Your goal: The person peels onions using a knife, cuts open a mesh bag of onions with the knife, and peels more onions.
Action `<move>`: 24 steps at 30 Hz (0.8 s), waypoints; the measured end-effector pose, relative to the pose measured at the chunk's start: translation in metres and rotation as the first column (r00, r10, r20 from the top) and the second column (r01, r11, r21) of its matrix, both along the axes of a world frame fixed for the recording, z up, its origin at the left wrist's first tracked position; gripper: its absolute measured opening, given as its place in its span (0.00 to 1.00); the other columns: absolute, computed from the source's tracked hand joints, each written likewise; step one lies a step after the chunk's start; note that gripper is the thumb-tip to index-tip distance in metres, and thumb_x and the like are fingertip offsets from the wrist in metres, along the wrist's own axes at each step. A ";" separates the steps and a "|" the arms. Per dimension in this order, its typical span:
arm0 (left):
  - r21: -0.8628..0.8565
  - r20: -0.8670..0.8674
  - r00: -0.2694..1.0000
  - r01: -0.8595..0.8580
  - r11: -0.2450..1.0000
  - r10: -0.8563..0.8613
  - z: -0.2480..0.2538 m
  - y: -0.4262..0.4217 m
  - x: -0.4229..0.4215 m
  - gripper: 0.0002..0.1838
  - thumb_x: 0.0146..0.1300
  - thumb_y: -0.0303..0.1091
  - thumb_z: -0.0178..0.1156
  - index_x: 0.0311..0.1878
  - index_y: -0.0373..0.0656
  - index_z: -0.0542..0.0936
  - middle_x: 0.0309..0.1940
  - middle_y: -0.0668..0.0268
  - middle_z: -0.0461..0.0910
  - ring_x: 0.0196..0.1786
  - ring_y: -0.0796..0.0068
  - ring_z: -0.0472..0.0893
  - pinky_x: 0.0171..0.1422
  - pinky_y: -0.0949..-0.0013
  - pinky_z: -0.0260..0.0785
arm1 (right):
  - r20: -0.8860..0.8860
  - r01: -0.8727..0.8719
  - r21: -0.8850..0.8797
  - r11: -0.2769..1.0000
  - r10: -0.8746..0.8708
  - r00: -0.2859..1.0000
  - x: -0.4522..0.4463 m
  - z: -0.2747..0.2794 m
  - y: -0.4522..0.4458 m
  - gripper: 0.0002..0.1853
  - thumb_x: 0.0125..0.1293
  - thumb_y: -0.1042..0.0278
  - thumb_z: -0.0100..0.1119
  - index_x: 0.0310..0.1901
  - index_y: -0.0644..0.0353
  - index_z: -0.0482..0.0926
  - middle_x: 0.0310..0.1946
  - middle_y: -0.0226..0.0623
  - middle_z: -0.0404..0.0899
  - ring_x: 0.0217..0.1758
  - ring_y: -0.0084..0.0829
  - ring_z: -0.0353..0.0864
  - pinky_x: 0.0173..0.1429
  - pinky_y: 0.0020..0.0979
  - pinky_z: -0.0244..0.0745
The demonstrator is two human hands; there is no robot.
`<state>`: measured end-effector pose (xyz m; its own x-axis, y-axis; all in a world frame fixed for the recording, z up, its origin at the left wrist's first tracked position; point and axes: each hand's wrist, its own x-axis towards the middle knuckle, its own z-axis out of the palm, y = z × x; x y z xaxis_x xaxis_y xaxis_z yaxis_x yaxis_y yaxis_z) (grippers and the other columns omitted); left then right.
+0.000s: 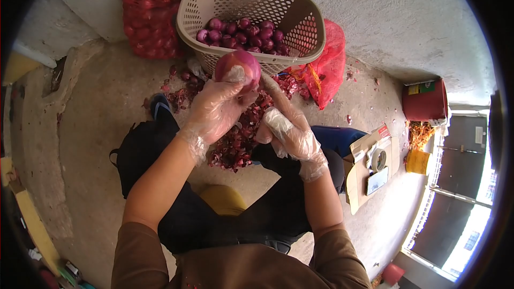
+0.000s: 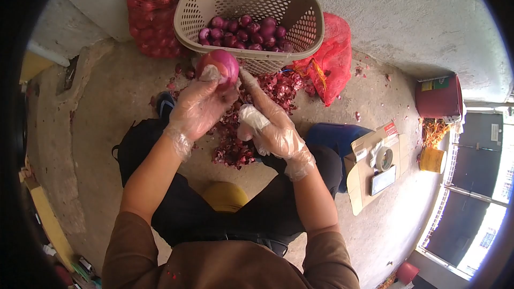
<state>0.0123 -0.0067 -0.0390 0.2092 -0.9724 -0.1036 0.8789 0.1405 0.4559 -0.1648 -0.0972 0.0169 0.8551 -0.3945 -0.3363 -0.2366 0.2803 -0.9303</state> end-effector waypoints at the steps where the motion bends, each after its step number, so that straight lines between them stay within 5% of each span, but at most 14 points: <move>1: -0.016 -0.029 1.000 -0.003 1.000 0.002 0.001 0.001 0.000 0.24 0.67 0.37 0.66 0.62 0.44 0.71 0.55 0.64 0.75 0.58 0.71 0.76 0.67 0.63 0.71 | 0.009 0.004 0.005 1.000 -0.004 1.000 0.000 -0.001 0.001 0.37 0.76 0.63 0.51 0.81 0.54 0.47 0.49 0.34 0.78 0.26 0.18 0.69 0.24 0.21 0.62; 5: 0.046 -0.069 0.995 -0.065 0.997 0.068 0.004 -0.001 -0.002 0.24 0.65 0.27 0.65 0.63 0.44 0.71 0.51 0.63 0.78 0.57 0.70 0.78 0.67 0.60 0.72 | 0.045 0.059 -0.004 0.998 -0.058 0.997 0.006 0.005 0.006 0.37 0.76 0.64 0.50 0.81 0.54 0.47 0.54 0.36 0.76 0.27 0.18 0.69 0.24 0.20 0.62; 7: 0.103 0.051 0.996 -0.076 0.992 0.071 0.013 -0.002 -0.002 0.26 0.63 0.25 0.66 0.64 0.43 0.70 0.52 0.63 0.78 0.57 0.70 0.78 0.66 0.60 0.73 | 0.065 0.081 0.014 0.997 -0.082 0.995 0.006 0.006 0.005 0.37 0.76 0.64 0.50 0.81 0.53 0.47 0.51 0.35 0.77 0.26 0.18 0.69 0.24 0.20 0.62; 11: 0.103 0.350 0.936 -0.077 0.992 0.036 -0.002 -0.005 0.001 0.28 0.62 0.20 0.67 0.64 0.42 0.69 0.53 0.63 0.78 0.56 0.71 0.79 0.66 0.61 0.75 | 0.095 0.062 0.012 0.998 -0.063 0.993 0.005 0.004 0.003 0.37 0.75 0.65 0.48 0.81 0.52 0.44 0.35 0.32 0.78 0.23 0.18 0.68 0.23 0.21 0.62; 15: 0.132 0.458 0.888 -0.098 0.986 0.026 0.001 -0.004 -0.010 0.32 0.61 0.19 0.68 0.68 0.42 0.68 0.58 0.64 0.76 0.57 0.74 0.80 0.65 0.66 0.75 | 0.103 0.075 -0.083 0.994 -0.067 0.992 0.005 0.000 0.004 0.37 0.75 0.66 0.47 0.81 0.51 0.43 0.21 0.28 0.71 0.19 0.18 0.67 0.21 0.21 0.60; 20: 0.083 0.499 0.863 -0.135 0.987 0.076 0.002 -0.003 -0.017 0.34 0.59 0.19 0.71 0.67 0.43 0.67 0.57 0.65 0.75 0.58 0.74 0.78 0.64 0.67 0.77 | 0.137 0.100 -0.105 0.989 -0.086 0.987 0.002 -0.011 0.002 0.39 0.75 0.67 0.47 0.81 0.52 0.41 0.28 0.32 0.76 0.22 0.18 0.68 0.24 0.20 0.64; 24: 0.032 0.546 0.827 -0.181 0.983 0.135 -0.001 -0.004 -0.020 0.34 0.56 0.17 0.71 0.65 0.42 0.68 0.60 0.62 0.72 0.59 0.73 0.78 0.65 0.68 0.77 | 0.155 0.099 -0.106 0.989 -0.082 0.984 0.003 -0.007 0.004 0.40 0.75 0.70 0.49 0.81 0.54 0.38 0.49 0.39 0.79 0.30 0.17 0.71 0.36 0.22 0.71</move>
<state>-0.0077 -0.0109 -0.0396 0.4043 -0.9146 -0.0034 0.4587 0.1995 0.8659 -0.1622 -0.0931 0.0099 0.8514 -0.5009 -0.1559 -0.0704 0.1853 -0.9802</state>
